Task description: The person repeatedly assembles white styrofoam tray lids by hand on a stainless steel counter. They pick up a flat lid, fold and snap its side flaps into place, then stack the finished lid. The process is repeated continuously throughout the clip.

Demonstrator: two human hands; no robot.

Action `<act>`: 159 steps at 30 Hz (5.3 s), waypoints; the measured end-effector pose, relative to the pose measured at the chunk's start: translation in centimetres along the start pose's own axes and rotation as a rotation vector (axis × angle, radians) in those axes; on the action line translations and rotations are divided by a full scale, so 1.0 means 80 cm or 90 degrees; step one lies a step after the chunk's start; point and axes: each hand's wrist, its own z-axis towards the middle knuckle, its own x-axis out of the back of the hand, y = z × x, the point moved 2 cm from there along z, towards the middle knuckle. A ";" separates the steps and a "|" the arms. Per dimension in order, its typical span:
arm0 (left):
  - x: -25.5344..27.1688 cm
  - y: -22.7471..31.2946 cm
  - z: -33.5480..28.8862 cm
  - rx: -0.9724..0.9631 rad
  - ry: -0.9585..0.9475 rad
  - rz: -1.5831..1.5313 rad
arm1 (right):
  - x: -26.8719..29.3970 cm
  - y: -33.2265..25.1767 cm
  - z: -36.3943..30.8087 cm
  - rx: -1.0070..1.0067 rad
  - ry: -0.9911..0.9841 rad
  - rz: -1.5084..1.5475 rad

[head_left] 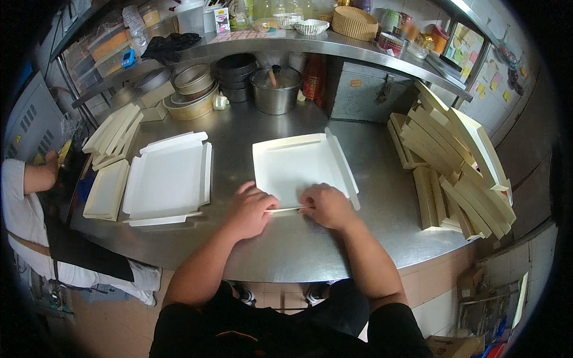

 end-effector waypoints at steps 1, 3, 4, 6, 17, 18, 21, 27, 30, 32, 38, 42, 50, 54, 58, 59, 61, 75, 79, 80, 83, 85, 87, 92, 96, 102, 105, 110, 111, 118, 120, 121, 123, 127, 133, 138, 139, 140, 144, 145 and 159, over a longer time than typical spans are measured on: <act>-0.001 -0.007 -0.002 0.025 0.004 0.017 | 0.009 0.003 -0.006 -0.008 0.047 0.017; 0.009 -0.001 -0.001 0.038 0.022 0.065 | 0.009 0.015 -0.007 -0.043 -0.009 0.062; 0.012 0.001 0.000 0.045 0.031 0.089 | 0.007 0.019 -0.006 -0.059 -0.038 0.085; 0.008 0.012 0.003 0.062 0.055 0.095 | -0.001 0.001 -0.007 0.014 -0.054 0.117; -0.012 0.004 0.002 -0.082 0.118 0.026 | -0.027 -0.038 -0.010 0.066 -0.030 0.389; -0.008 0.011 0.001 -0.075 0.098 -0.045 | -0.025 -0.027 -0.008 0.094 0.021 0.402; -0.002 0.013 -0.005 -0.026 0.050 -0.042 | 0.007 0.006 -0.008 0.019 0.199 0.221; 0.015 -0.024 -0.011 0.038 -0.069 -0.028 | -0.006 0.064 -0.002 -0.022 0.082 -0.026; 0.018 -0.043 -0.014 0.092 -0.071 -0.087 | -0.013 0.049 -0.012 0.046 0.037 -0.094; 0.022 -0.051 -0.012 0.144 -0.081 -0.102 | -0.012 0.049 -0.011 0.054 0.018 -0.063; 0.031 -0.064 -0.008 0.305 -0.043 -0.182 | -0.003 0.070 0.008 -0.091 0.089 0.235; 0.033 -0.040 0.003 0.321 -0.002 -0.125 | -0.015 0.072 0.022 -0.124 0.180 0.204; 0.002 -0.050 0.002 0.122 0.116 -0.015 | -0.030 0.082 0.032 -0.044 0.239 0.034; -0.008 -0.060 0.007 0.089 0.117 -0.016 | -0.032 0.073 0.028 -0.018 0.287 -0.032; -0.017 -0.063 0.015 0.165 0.155 0.013 | -0.030 0.059 0.032 0.009 0.339 -0.121; -0.017 -0.061 0.014 0.165 0.181 0.019 | -0.030 0.049 0.032 -0.012 0.325 -0.150; -0.020 -0.059 0.013 0.168 0.214 0.049 | -0.033 0.025 0.033 -0.053 0.295 -0.208; -0.029 -0.041 0.021 0.013 -0.017 -0.259 | -0.049 0.011 0.027 0.151 0.212 0.012; -0.020 -0.029 0.027 0.064 -0.050 -0.314 | -0.044 0.010 0.027 0.135 0.149 0.087; -0.013 -0.020 0.027 0.126 -0.061 -0.322 | -0.045 0.009 0.028 0.154 0.146 0.086; -0.022 -0.011 0.024 0.149 0.086 -0.274 | -0.043 0.008 0.029 0.207 0.130 0.105; -0.023 -0.017 0.022 0.172 0.081 -0.302 | -0.039 0.005 0.029 0.241 0.113 0.144; -0.025 -0.022 0.019 0.099 0.099 -0.297 | -0.041 0.006 0.028 0.256 0.129 0.137; -0.020 -0.009 0.014 -0.072 0.127 -0.202 | -0.047 0.014 0.031 0.268 0.121 0.181; -0.020 -0.008 0.013 0.146 0.056 -0.380 | -0.046 0.012 0.032 0.337 0.105 0.242; 0.003 -0.002 0.008 -0.038 0.025 -0.231 | -0.037 0.009 0.032 0.356 0.007 0.285; 0.009 0.005 0.007 0.038 -0.033 -0.189 | -0.041 0.007 0.031 0.365 -0.047 0.328; 0.023 0.020 0.009 -0.027 -0.094 -0.116 | -0.039 0.006 0.025 0.386 -0.056 0.292; 0.025 0.017 0.009 -0.055 -0.114 -0.137 | -0.038 0.004 0.023 0.377 -0.066 0.294; 0.015 0.010 -0.001 0.070 -0.205 -0.256 | -0.029 -0.003 0.012 0.391 -0.038 0.278; 0.013 0.011 0.000 0.062 -0.210 -0.219 | -0.029 -0.003 0.014 0.385 -0.033 0.292; 0.016 0.013 -0.002 0.028 -0.194 -0.179 | -0.029 -0.003 0.015 0.381 -0.031 0.299; 0.029 0.026 -0.002 -0.042 -0.161 -0.100 | -0.031 0.003 0.017 0.387 -0.031 0.317; 0.022 0.013 -0.001 -0.075 -0.133 -0.192 | -0.025 0.006 0.021 0.403 -0.048 0.366; 0.020 0.018 0.000 -0.009 -0.139 -0.335 | -0.031 0.012 0.019 0.374 -0.096 0.374; 0.018 0.019 0.003 -0.156 -0.089 -0.232 | -0.030 -0.002 0.018 0.371 -0.105 0.316; 0.015 0.017 0.001 -0.102 -0.116 -0.253 | -0.030 -0.002 0.018 0.370 -0.107 0.311; 0.013 0.018 0.000 -0.048 -0.143 -0.274 | -0.032 -0.002 0.018 0.373 -0.102 0.299; 0.005 0.020 0.004 0.015 -0.098 -0.288 | -0.035 -0.002 0.017 0.377 -0.080 0.248; 0.006 0.021 0.004 -0.040 -0.064 -0.232 | -0.034 -0.003 0.017 0.377 -0.074 0.235; 0.004 0.014 0.003 -0.111 -0.086 -0.192 | -0.034 -0.002 0.014 0.299 -0.081 0.251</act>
